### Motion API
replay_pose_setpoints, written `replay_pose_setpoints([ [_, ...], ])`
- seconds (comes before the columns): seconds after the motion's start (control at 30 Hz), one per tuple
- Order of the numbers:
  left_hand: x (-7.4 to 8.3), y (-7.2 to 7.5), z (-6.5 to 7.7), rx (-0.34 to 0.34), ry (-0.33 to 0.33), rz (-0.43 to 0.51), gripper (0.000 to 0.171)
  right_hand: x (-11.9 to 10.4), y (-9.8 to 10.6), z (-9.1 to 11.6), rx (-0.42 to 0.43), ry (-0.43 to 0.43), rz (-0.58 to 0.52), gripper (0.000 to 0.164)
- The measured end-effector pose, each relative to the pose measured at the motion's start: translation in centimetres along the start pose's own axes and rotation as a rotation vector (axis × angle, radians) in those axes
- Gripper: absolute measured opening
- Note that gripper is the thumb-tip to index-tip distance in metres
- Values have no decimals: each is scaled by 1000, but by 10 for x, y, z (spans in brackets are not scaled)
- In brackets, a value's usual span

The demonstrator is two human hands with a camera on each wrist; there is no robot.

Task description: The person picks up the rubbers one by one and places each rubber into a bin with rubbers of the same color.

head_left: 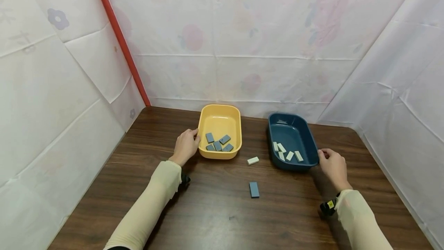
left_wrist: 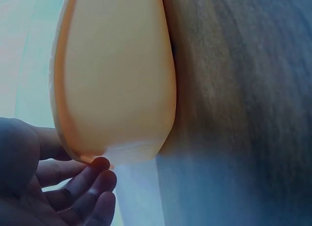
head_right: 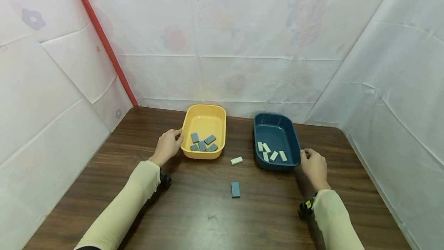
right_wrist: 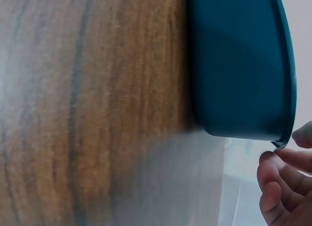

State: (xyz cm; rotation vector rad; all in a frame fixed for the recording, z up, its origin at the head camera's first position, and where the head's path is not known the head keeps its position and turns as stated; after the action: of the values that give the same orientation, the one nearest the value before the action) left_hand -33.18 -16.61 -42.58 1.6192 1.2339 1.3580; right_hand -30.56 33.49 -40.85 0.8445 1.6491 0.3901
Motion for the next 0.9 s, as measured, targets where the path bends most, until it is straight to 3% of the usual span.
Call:
replay_pose_setpoints([
  [0.17,2,2,0,-8,-19,-10,39,-3,3,-1,28,-16,-11,37],
  [0.4,0,0,0,-27,-10,-6,40,-10,2,-2,4,-16,-12,37],
  [0.9,-1,-2,0,-43,-7,10,41,-40,-2,-8,-24,97,13,35],
])
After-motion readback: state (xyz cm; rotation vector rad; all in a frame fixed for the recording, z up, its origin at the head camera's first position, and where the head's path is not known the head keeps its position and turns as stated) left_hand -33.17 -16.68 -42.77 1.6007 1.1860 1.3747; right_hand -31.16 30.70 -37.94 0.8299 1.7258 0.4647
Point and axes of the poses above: each hand's wrist, its own z-axis away from the middle knuckle, its own y-axis out of the back of the hand, x = y × z, the point moved 9 cm from there along -z, towards the middle knuckle, and after that the axes turned 15 degrees about -z, right-handed, at the moved point
